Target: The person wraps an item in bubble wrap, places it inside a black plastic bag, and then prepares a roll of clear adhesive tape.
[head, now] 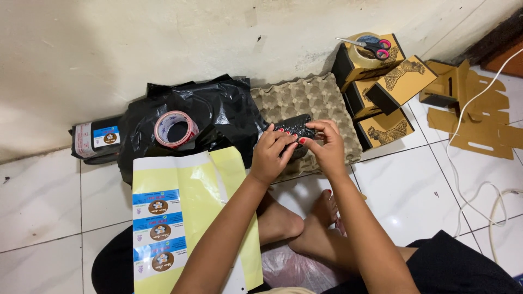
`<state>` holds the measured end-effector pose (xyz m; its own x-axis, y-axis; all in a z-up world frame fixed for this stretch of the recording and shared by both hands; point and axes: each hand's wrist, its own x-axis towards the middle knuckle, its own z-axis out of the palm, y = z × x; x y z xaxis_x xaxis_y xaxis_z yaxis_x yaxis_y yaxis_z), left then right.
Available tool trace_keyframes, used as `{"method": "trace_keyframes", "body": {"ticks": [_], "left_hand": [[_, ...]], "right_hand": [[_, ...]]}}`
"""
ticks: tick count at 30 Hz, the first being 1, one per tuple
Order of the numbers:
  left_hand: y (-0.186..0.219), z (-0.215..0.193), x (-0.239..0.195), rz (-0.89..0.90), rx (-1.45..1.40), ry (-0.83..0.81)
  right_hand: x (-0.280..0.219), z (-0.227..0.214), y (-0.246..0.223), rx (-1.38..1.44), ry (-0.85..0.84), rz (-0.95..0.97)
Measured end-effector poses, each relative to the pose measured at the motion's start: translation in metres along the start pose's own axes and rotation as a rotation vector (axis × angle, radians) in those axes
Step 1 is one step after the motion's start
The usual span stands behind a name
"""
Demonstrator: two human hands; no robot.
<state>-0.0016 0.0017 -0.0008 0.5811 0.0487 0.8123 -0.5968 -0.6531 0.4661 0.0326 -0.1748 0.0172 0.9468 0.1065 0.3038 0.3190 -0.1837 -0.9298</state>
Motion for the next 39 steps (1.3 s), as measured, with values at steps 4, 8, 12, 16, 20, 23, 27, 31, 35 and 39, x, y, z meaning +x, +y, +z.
{"method": "trace_keyframes", "body": {"ticks": [4, 8, 12, 16, 20, 23, 27, 31, 35, 39], "left_hand": [[-0.003, 0.0, -0.001, -0.015, -0.007, -0.002], [-0.002, -0.001, -0.001, -0.019, -0.003, -0.033], [-0.001, -0.004, 0.001, -0.049, -0.01, -0.081], [0.006, -0.02, 0.009, -0.079, -0.03, -0.143], [0.014, -0.026, 0.011, -0.088, -0.042, -0.191], [0.01, -0.028, 0.009, -0.096, -0.051, -0.201], [0.001, -0.026, 0.004, -0.11, -0.049, -0.204], [0.005, -0.031, 0.007, -0.123, -0.069, -0.2], [0.007, -0.036, 0.006, -0.096, -0.06, -0.184], [0.003, -0.035, 0.004, -0.131, -0.099, -0.181]], "right_hand": [[0.0, 0.001, -0.008, 0.074, 0.026, -0.01], [-0.001, 0.0, -0.005, 0.001, 0.01, -0.046], [0.002, -0.004, 0.005, -0.035, -0.006, -0.112], [0.001, -0.007, 0.001, -0.04, -0.029, -0.114], [-0.003, 0.002, 0.001, -0.052, 0.027, -0.115], [-0.003, 0.007, -0.004, -0.035, 0.066, -0.093], [-0.004, 0.004, -0.015, 0.007, 0.052, -0.035], [-0.011, 0.008, -0.016, -0.051, 0.032, -0.048], [-0.01, 0.008, -0.016, -0.018, 0.054, -0.028], [-0.012, 0.006, -0.022, -0.02, 0.034, -0.027]]}}
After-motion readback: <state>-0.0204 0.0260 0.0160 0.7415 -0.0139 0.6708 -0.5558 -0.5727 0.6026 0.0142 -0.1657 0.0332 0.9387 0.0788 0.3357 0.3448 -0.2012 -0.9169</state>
